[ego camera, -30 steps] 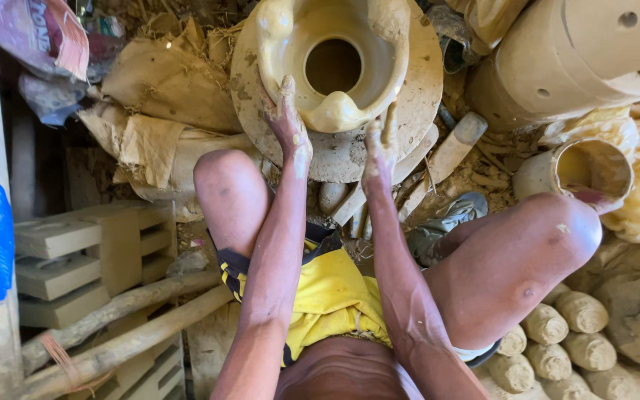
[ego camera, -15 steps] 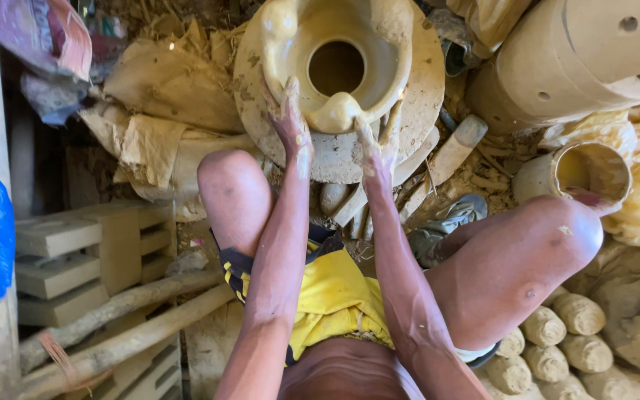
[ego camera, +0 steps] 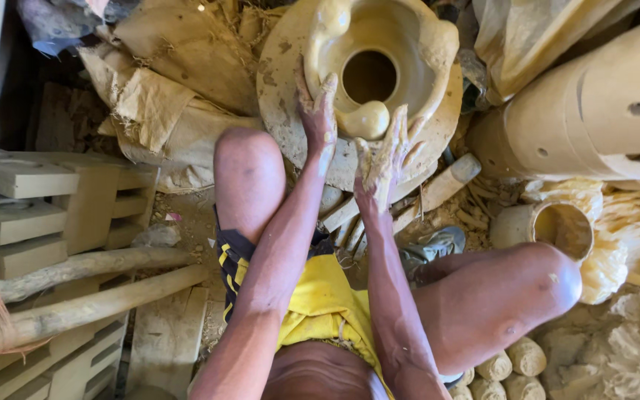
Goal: The person shapes and finishes a clay vessel by hand and with a scraper.
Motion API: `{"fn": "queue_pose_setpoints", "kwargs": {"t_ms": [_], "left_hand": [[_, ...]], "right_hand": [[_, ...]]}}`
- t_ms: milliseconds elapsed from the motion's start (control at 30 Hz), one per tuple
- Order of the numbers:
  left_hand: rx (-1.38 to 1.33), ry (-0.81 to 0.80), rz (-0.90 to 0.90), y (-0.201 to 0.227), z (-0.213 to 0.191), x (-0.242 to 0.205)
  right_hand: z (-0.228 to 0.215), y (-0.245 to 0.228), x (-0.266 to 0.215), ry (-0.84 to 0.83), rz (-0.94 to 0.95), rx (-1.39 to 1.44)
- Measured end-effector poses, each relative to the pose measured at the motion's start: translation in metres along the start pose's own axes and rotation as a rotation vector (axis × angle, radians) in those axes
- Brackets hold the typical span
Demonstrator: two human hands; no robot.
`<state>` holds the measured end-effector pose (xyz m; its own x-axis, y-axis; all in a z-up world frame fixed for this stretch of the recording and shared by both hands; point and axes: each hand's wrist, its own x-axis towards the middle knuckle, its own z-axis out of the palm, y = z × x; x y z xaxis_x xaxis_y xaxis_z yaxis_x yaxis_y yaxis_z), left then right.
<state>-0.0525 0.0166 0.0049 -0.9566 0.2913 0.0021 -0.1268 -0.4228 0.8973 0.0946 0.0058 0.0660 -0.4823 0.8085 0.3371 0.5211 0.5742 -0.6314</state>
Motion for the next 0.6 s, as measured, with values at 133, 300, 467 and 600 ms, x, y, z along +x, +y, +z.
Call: {"fn": "queue_pose_setpoints", "kwargs": {"t_ms": [133,300,467,600], "left_hand": [[0.036,0.023,-0.029,-0.005,-0.003,0.003],[0.055,0.023,-0.067,-0.016,-0.004,0.004],[-0.052,0.001,-0.148,-0.026,-0.011,0.008],[-0.09,-0.004,-0.209,-0.062,-0.017,0.01]], "right_hand": [[0.0,-0.015,0.023,0.017,-0.104,-0.148],[-0.008,-0.025,0.058,-0.272,-0.044,-0.058],[-0.021,-0.028,0.048,-0.131,-0.593,-0.172],[-0.017,-0.017,0.051,-0.102,-0.53,-0.107]]}}
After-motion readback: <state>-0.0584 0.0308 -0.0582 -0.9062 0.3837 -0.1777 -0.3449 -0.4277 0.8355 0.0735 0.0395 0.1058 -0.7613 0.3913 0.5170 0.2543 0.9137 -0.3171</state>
